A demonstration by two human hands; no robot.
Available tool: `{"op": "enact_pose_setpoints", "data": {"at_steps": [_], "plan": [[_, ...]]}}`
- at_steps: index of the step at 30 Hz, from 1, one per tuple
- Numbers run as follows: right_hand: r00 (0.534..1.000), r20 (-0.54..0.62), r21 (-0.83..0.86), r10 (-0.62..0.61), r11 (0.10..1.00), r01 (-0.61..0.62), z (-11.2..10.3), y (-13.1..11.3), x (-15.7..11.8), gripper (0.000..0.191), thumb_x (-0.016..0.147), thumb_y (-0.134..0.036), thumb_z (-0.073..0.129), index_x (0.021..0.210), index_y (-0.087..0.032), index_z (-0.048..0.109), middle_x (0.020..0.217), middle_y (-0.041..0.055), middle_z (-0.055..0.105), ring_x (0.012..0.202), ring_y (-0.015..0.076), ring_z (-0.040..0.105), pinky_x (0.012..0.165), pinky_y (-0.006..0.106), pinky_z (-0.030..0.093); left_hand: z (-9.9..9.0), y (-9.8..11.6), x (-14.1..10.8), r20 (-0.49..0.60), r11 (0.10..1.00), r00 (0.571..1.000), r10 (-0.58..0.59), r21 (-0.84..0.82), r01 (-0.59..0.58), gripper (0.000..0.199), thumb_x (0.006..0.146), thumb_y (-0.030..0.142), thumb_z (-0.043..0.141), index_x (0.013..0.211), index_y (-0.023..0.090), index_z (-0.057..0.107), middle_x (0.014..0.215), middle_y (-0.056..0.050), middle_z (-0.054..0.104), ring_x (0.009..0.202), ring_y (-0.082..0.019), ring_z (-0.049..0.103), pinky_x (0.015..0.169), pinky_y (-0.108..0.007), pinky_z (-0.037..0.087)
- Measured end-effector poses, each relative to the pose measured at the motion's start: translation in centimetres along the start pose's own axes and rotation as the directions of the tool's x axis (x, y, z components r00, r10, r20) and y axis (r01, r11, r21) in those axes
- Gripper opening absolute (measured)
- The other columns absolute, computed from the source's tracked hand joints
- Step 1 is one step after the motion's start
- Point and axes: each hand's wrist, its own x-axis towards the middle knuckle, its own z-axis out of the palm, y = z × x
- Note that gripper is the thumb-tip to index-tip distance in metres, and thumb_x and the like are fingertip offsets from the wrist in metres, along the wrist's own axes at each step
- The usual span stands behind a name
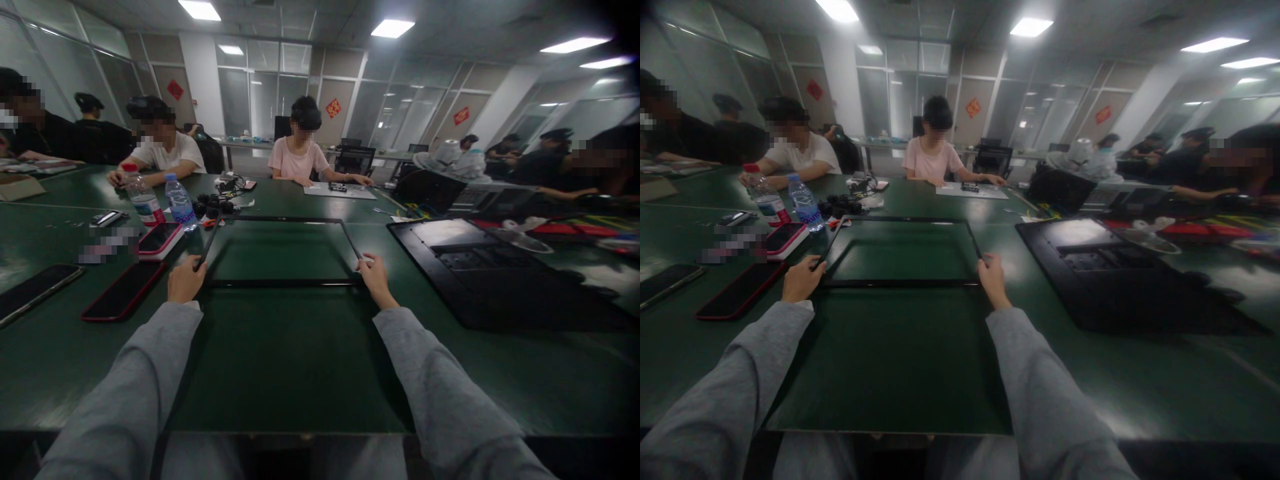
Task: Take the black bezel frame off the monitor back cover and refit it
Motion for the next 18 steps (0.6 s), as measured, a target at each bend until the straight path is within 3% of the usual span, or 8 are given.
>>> {"op": "enact_pose_setpoints", "data": {"at_steps": [3, 6, 13, 18], "plan": [[1.0, 0.002, 0.071, -0.013, 0.997, 0.013, 0.3, 0.6, 0.4, 0.056, 0.078, -0.054, 0.059, 0.119, -0.016, 0.056, 0.078, 0.0052, 0.07, 0.071, 0.0209, 0.064, 0.075, 0.039, 0.053, 0.4, -0.6, 0.4, -0.054, 0.998, 0.997, 0.051, -0.018, -0.052, 0.044, 0.09, 0.047, 0.055, 0.123, 0.022, 0.068, 0.112, -0.013, 0.073, 0.103, -0.032, 0.068, 0.092, -0.046, 0.051], [0.998, -0.019, 0.08, -0.067, 0.994, 0.069, 0.5, 0.8, 0.6, 0.052, 0.077, -0.051, 0.063, 0.115, -0.017, 0.059, 0.088, 0.0088, 0.073, 0.082, 0.023, 0.068, 0.081, 0.042, 0.055, 0.7, -1.0, 0.7, -0.124, 0.991, 0.983, 0.132, 0.026, -0.13, 0.043, 0.089, 0.045, 0.054, 0.118, 0.019, 0.071, 0.12, -0.015, 0.07, 0.108, -0.032, 0.065, 0.094, -0.046, 0.051], [0.991, 0.11, 0.161, -0.07, 0.986, 0.052, 0.2, 0.8, 0.7, 0.038, 0.078, -0.039, 0.062, 0.111, -0.019, 0.061, 0.112, 0.0124, 0.073, 0.112, 0.0258, 0.068, 0.104, 0.05, 0.05, 1.5, -1.9, 1.1, -0.068, 0.982, 0.987, 0.146, 0.127, -0.137, 0.042, 0.087, 0.045, 0.054, 0.109, 0.018, 0.078, 0.117, -0.016, 0.071, 0.108, -0.035, 0.063, 0.094, -0.049, 0.052], [0.977, 0.177, 0.108, -0.121, 0.989, 0.103, 0.3, 1.2, 0.8, 0.041, 0.077, -0.031, 0.059, 0.117, -0.019, 0.06, 0.123, 0.0126, 0.071, 0.121, 0.0255, 0.064, 0.11, 0.052, 0.047, 1.7, -2.5, 1.1, -0.069, 0.975, 0.982, 0.174, 0.149, -0.163, 0.043, 0.086, 0.045, 0.054, 0.108, 0.018, 0.079, 0.116, -0.016, 0.071, 0.106, -0.035, 0.063, 0.092, -0.049, 0.053]]}}
